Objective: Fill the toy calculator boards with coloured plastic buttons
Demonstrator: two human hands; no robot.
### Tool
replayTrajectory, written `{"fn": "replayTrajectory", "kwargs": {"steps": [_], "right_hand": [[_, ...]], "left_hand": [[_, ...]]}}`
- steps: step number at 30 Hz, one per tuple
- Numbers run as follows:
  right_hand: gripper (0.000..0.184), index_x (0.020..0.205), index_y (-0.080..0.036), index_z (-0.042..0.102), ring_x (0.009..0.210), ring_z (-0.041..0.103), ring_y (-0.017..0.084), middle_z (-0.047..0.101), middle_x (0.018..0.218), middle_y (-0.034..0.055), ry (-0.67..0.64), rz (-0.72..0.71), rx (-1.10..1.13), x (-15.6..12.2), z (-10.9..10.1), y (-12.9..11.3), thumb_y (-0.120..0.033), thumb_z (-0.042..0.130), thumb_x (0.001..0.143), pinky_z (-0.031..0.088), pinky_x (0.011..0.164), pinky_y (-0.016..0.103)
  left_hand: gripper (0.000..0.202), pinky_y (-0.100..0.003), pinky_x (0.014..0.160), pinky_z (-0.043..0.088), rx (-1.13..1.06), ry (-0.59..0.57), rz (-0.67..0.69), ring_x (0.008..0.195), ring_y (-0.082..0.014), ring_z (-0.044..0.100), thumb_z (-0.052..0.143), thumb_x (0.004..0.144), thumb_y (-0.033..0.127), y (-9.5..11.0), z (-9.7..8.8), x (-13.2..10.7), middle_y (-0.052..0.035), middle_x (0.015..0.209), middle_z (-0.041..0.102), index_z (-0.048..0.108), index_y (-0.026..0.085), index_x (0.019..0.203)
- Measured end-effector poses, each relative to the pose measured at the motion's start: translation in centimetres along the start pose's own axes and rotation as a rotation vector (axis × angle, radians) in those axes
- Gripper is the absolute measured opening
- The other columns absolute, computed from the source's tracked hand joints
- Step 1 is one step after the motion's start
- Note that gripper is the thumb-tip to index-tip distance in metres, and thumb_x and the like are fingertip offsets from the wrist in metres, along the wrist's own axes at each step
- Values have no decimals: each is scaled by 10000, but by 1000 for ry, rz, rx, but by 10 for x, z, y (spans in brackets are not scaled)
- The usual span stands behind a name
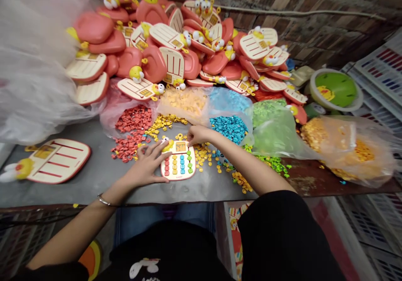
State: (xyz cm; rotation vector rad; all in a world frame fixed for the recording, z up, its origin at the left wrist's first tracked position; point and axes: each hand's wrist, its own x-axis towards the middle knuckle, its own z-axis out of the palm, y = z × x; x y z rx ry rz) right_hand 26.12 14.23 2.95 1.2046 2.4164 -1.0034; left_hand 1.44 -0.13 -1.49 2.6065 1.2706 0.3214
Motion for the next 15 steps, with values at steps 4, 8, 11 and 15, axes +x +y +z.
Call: {"fn": "replayTrajectory", "kwargs": {"steps": [4, 8, 11, 15], "right_hand": [[321, 759, -147, 631, 630, 502, 127, 619, 702, 17, 175, -27, 278, -21, 13, 1, -453, 601, 849, 362, 580, 237], [326, 828, -155, 597, 585, 505, 120, 577, 663, -10, 310, 48, 531, -32, 34, -7, -481, 610, 833, 378, 533, 222], [388, 769, -150, 616, 510, 481, 114, 537, 578, -24, 309, 53, 669, -32, 49, -13, -533, 581, 828, 363, 482, 221], [448, 768, -139, 669, 548, 525, 134, 621, 636, 9, 547, -15, 729, -40, 66, -25, -575, 569, 806, 396, 502, 236]], "left_hand": [[853, -558, 1050, 152, 11, 60, 1, 1399, -398, 268, 689, 703, 669, 1, -3, 0, -181, 1563, 295, 480, 232, 1406], [872, -550, 1060, 124, 17, 111, 17, 1400, -393, 272, 703, 705, 619, 1, -2, 0, -179, 1567, 286, 430, 228, 1436], [968, -535, 1080, 95, -21, 141, 46, 1385, -376, 310, 707, 699, 629, -2, 1, -1, -182, 1559, 301, 321, 229, 1491], [1028, -528, 1085, 109, -26, 248, 111, 1409, -367, 272, 697, 723, 641, -9, 4, -5, -198, 1557, 289, 181, 261, 1527]]}}
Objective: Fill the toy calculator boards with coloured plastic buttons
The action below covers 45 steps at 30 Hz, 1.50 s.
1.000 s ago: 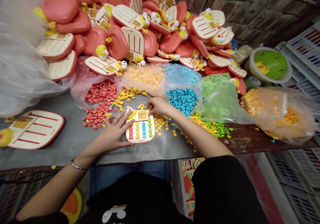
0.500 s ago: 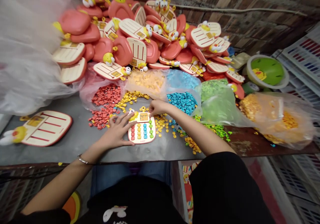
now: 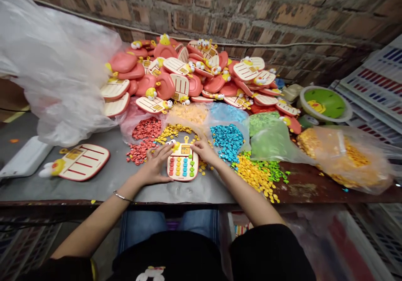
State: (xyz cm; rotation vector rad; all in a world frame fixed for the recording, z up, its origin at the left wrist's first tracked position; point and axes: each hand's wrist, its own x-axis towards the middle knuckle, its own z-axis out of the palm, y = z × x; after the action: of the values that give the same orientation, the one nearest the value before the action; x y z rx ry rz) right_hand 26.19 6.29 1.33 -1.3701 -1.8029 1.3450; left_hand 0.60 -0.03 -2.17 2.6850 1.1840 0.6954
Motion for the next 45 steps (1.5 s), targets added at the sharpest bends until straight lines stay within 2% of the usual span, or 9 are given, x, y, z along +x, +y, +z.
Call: {"fn": "replayTrajectory", "kwargs": {"steps": [5, 10, 14, 20, 24, 27, 30, 37, 45], "right_hand": [[397, 994, -176, 723, 816, 661, 220, 738, 924, 61, 392, -181, 51, -66, 6, -1, -516, 564, 865, 507, 686, 300], [400, 994, -190, 731, 876, 678, 246, 747, 968, 77, 768, -110, 229, -152, 5, 28, -538, 646, 818, 542, 777, 356], [474, 930, -186, 721, 851, 682, 254, 746, 943, 82, 968, 12, 441, -185, 12, 53, -614, 701, 727, 554, 766, 379], [457, 902, -203, 703, 782, 673, 223, 730, 885, 53, 848, -37, 638, -160, 37, 38, -630, 683, 740, 545, 708, 336], [476, 912, -201, 701, 824, 661, 224, 712, 890, 59, 779, -143, 596, -123, 61, 15, -653, 610, 794, 533, 752, 336], [516, 997, -208, 681, 945, 647, 240, 699, 1008, 79, 741, -230, 544, -100, 78, 1, -671, 498, 859, 521, 840, 354], [483, 1024, -213, 665, 973, 631, 235, 683, 1020, 80, 648, -285, 411, -84, 88, -8, -629, 450, 905, 503, 878, 348], [540, 1029, -195, 640, 921, 642, 248, 686, 978, 91, 580, -174, 380, -60, 86, -12, -663, 407, 896, 526, 824, 350], [758, 1364, -304, 454, 1228, 548, 256, 557, 1352, 59, 177, -190, 579, -71, 74, -4, -521, 761, 706, 478, 1010, 404]], "left_hand": [[1196, -542, 1070, 174, 17, 297, 87, 1421, -402, 229, 750, 655, 659, -8, -3, -3, -215, 1597, 117, -1, 336, 1528], [1125, -540, 1053, 209, 37, 346, 71, 1389, -389, 292, 713, 709, 652, -10, -4, -2, -221, 1562, 235, 19, 312, 1528], [1015, -527, 1067, 210, 29, 315, 42, 1378, -364, 325, 703, 766, 582, -7, -4, 0, -193, 1519, 350, 88, 303, 1523], [724, -532, 1106, 158, -228, 20, -51, 1316, -345, 413, 568, 831, 649, -2, -10, 3, -140, 1411, 511, 417, 238, 1407], [971, -505, 1090, 286, -748, -188, -166, 1272, -373, 439, 626, 613, 828, 6, -6, 1, -149, 1366, 536, 513, 200, 1345], [990, -503, 1042, 386, -871, -204, -231, 1211, -366, 509, 726, 579, 753, 12, 1, -1, -163, 1301, 578, 502, 165, 1343], [764, -460, 939, 500, -975, -191, -273, 1093, -302, 622, 587, 794, 684, 14, 6, -2, -152, 1202, 642, 476, 161, 1339], [630, -436, 818, 574, -1110, -117, -346, 928, -291, 702, 676, 768, 602, 10, 5, -1, -137, 1060, 713, 550, 144, 1182], [651, -444, 889, 548, -1157, -3, -391, 1055, -302, 660, 715, 775, 499, 10, -6, 3, -138, 1200, 659, 487, 163, 1282]]}}
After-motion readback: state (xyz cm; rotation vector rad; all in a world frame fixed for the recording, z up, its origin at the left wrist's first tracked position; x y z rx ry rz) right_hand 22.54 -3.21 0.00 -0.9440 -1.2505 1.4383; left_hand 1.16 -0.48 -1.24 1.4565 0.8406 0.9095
